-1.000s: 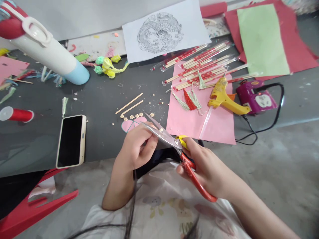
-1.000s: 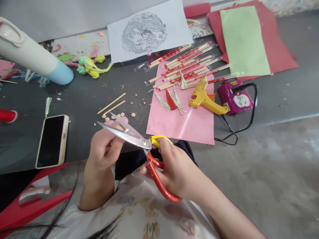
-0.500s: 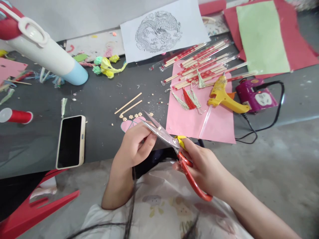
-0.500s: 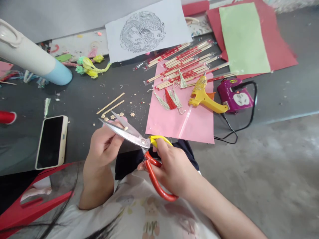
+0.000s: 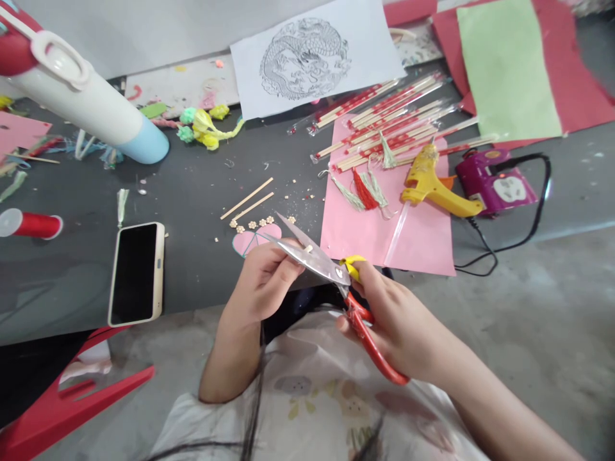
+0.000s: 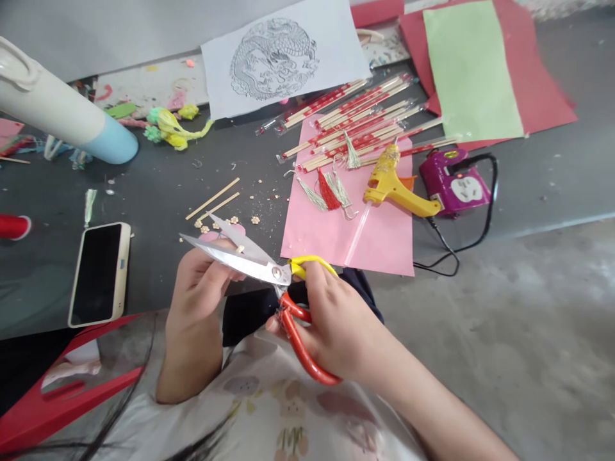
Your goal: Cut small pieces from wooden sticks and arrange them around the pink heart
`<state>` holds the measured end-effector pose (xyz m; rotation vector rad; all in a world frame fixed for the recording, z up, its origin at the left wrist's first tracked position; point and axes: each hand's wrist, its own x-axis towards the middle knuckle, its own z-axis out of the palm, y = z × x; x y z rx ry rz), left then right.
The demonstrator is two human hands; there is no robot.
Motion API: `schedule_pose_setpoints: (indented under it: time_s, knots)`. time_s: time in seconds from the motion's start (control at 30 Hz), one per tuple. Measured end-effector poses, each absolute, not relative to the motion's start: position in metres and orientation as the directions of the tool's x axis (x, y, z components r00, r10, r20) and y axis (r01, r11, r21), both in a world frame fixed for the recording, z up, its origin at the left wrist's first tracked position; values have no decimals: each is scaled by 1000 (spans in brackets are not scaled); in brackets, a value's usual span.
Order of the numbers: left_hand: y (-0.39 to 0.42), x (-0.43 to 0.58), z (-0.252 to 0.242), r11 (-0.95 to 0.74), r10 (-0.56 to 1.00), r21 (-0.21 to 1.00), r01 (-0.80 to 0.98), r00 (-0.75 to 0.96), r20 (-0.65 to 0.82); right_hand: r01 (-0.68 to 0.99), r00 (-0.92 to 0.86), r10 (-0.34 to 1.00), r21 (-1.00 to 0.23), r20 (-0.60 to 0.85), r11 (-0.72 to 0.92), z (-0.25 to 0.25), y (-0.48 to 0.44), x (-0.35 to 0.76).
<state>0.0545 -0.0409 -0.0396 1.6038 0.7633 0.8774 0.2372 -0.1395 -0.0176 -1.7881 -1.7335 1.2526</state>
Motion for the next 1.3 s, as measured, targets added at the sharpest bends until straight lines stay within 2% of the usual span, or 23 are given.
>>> schedule_pose_setpoints:
  time_s: [0.2, 0.47, 0.8, 0.87, 0.93, 1.1, 1.2, 1.3]
  knots:
    - [-42, 52, -42, -77, 839, 997, 7, 541, 61, 621, -156, 920, -760, -361, -193, -18, -141, 238]
    - [-40, 52, -42, -3, 813, 997, -71, 581, 44, 586, -147, 906, -773, -397, -243, -19, -141, 239]
    - [-42, 52, -47, 43, 832, 999, -17, 554, -26, 526, -75, 878, -766, -473, -368, -23, -141, 231]
    - [-43, 54, -47, -18, 849, 999, 42, 529, -7, 521, -51, 868, -755, -494, -399, -21, -141, 231]
    - [-44, 57, -45, -151, 874, 979, 136, 481, 68, 515, -32, 864, -749, -503, -417, -20, -141, 229]
    - [-45, 62, -38, -541, 806, 785, 302, 452, 382, 452, -30, 874, -786, -486, -421, -20, -138, 230]
    - [-45, 64, -37, -600, 785, 717, 355, 435, 442, 375, -166, 879, -853, -446, -363, -21, -138, 235]
    - [-45, 67, -35, -586, 793, 731, 349, 429, 431, 294, -294, 877, -909, -380, -295, -23, -140, 242]
